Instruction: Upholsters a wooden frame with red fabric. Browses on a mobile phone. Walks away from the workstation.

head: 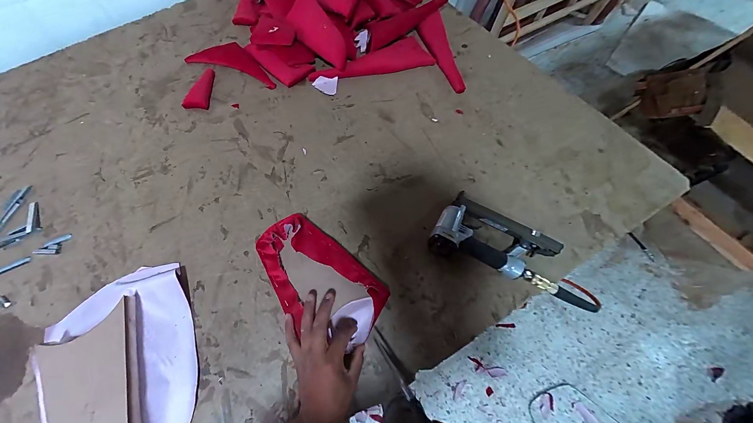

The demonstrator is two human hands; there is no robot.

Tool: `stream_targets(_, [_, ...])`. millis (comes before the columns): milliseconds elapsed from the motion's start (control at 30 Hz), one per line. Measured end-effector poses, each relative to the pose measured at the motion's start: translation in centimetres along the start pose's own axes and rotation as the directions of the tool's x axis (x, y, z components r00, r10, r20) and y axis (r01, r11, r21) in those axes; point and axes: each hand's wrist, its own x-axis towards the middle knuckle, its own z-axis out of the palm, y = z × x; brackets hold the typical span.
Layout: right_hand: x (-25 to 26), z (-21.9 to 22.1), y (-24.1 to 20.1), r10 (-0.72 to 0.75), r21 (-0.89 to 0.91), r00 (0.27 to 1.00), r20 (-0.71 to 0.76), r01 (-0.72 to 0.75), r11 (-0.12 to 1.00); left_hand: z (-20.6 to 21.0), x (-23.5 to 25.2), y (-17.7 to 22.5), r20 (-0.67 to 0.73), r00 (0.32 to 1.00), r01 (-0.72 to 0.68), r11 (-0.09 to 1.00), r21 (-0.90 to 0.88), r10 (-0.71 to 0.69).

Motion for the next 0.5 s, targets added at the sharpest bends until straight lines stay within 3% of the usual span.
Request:
stream_targets(200, [4.3, 2.0, -2.2, 0.036, 0.120, 0.999, -0.038, -0.031, 0.992, 0.8, 0.2, -0.4, -0.053, 0.998, -0.049, 0.990, -0.135, 0.043])
stream_targets(500, [5.0, 3.3, -2.6, 0.024, 0.213, 0.990, -0.142, 0.007, 0.977, 1.1, 0.2, -0.3, -0.059, 0.998, -0.003, 0.977, -0.213, -0.010])
